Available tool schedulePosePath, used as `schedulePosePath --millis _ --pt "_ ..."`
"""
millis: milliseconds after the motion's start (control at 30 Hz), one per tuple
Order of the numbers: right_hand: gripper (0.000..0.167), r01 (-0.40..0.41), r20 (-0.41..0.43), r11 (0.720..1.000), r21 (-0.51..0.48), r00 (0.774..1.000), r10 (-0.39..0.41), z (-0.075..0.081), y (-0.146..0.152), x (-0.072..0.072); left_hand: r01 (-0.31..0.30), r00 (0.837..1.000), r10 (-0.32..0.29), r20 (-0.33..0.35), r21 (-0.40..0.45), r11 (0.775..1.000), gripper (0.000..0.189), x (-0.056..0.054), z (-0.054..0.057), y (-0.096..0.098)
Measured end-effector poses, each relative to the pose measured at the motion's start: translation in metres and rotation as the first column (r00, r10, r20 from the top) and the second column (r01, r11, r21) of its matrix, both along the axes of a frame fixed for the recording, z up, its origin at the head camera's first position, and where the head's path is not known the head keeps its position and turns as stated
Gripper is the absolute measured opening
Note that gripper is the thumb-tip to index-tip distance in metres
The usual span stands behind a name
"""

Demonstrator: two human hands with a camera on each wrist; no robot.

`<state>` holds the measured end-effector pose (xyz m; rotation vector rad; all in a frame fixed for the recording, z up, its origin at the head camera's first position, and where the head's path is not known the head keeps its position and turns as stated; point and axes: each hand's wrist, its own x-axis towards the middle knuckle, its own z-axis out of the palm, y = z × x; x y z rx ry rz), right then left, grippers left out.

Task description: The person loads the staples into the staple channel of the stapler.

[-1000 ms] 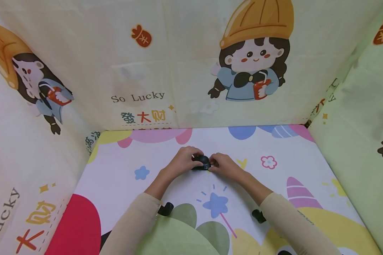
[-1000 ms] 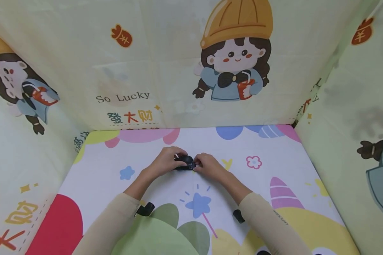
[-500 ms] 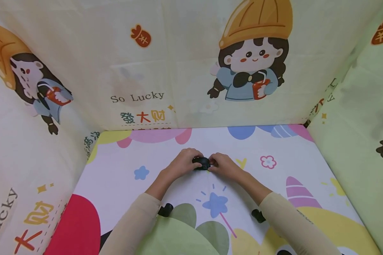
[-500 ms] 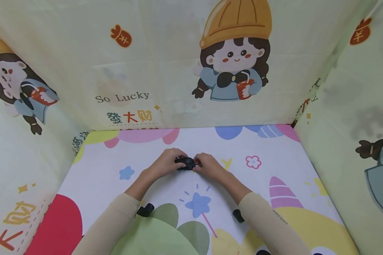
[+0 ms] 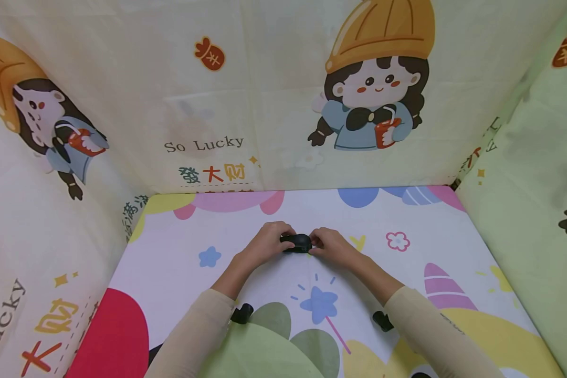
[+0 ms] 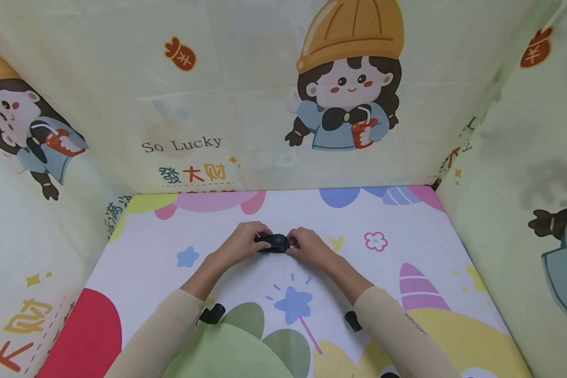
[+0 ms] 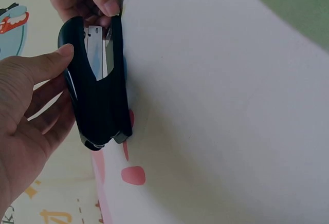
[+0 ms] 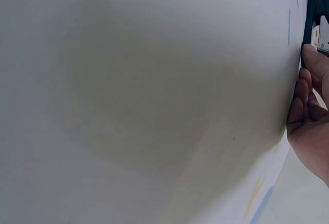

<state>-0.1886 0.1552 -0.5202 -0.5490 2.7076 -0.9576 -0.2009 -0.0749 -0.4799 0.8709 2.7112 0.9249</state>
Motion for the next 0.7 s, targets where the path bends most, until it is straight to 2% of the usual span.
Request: schedulePosePath --millis 300,700 --pt "0.026 -0.001 0.012 1.000 0.008 1.000 0.001 -0.0003 0.0005 -0.0001 -0.017 1.000 0.017 0.024 -0.019 1.000 0.021 -0.0009 -0.0054 0.0049" --pt "0.027 -0.005 -0.001 1.000 0.004 1.000 0.005 -0.0005 -0.0001 -0.0010 -0.011 1.000 0.012 0.009 -0.078 0.997 0.017 0.0000 -0.0016 0.0104"
